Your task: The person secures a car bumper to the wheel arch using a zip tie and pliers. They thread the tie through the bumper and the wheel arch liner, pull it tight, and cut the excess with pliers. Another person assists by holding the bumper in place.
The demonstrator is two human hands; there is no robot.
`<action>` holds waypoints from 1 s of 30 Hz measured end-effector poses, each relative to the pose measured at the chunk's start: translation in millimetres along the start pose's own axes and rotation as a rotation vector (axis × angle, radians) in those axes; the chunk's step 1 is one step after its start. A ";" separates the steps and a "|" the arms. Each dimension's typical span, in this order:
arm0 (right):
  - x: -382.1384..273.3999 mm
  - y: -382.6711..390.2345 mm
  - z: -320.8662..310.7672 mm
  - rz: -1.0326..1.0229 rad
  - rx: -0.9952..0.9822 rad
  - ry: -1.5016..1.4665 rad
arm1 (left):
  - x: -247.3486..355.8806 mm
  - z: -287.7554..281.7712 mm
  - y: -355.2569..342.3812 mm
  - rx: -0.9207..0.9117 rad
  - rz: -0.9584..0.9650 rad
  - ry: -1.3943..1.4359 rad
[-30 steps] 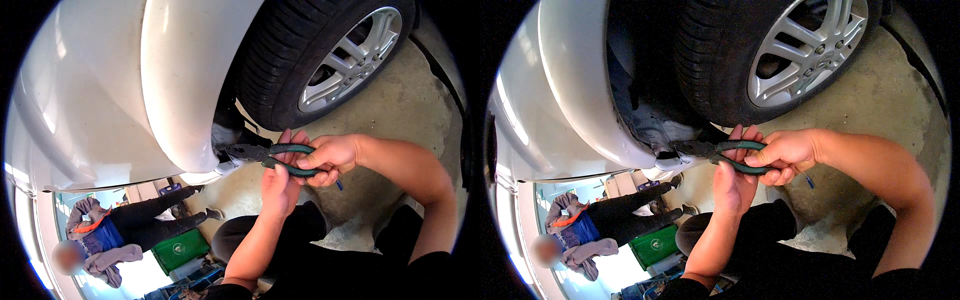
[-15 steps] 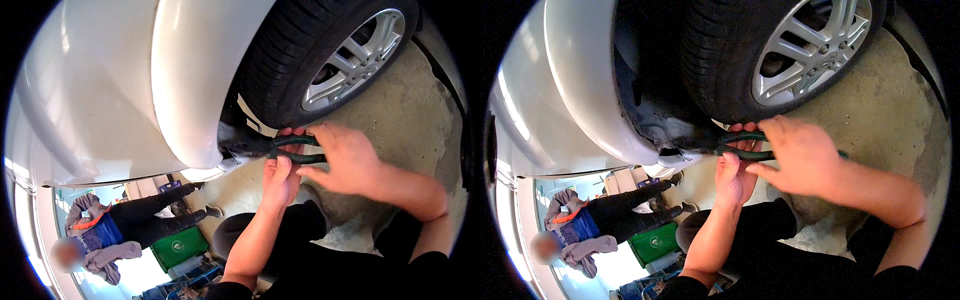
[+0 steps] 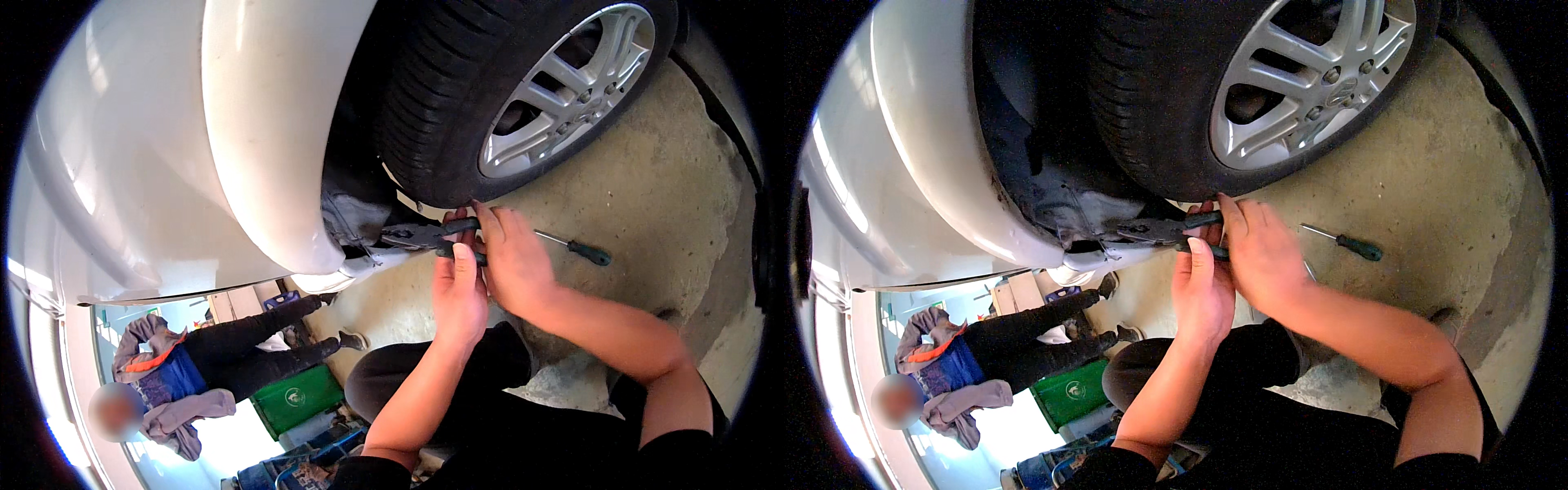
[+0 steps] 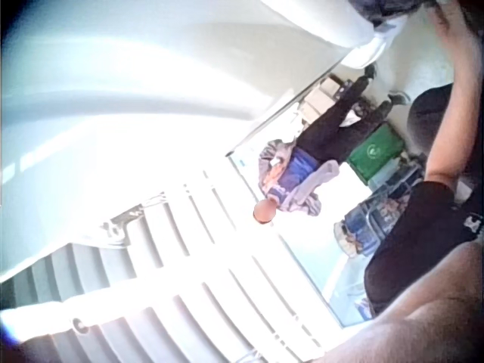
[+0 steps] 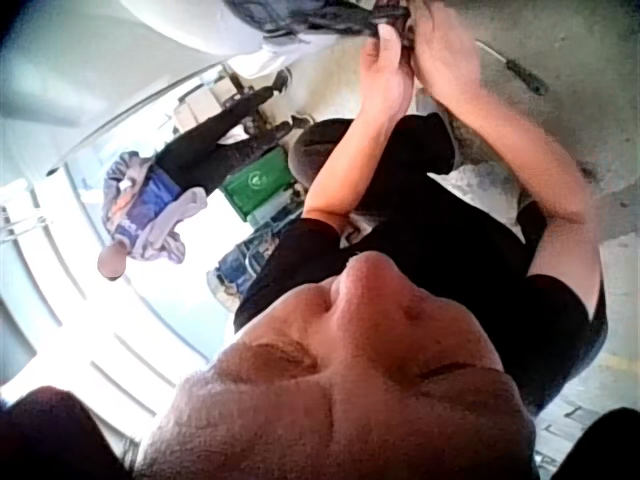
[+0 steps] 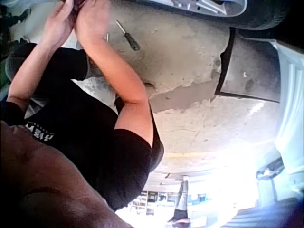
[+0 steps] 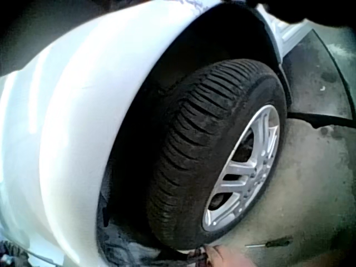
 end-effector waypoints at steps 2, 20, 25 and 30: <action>-7.0 -3.8 20.3 0.043 0.127 -0.054 | -1.0 -5.4 5.1 0.125 -0.080 0.041; -16.2 -21.0 62.5 0.093 0.540 -0.014 | 16.7 -28.0 -1.8 0.047 0.025 -0.092; -15.9 -23.2 60.5 0.078 0.555 -0.014 | 15.8 -32.9 -4.0 0.032 0.021 -0.074; -14.2 -25.6 60.3 0.062 0.586 0.000 | 17.5 -34.0 -5.5 0.008 0.031 -0.059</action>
Point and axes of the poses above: each hand's wrist, its own y-axis away from the middle knuckle, its own z-axis out of the palm, x = y × z, the point moved 2 cm from there along -y, towards the middle knuckle, and after that the axes turned 15 degrees about -x, right-handed, at the moved point
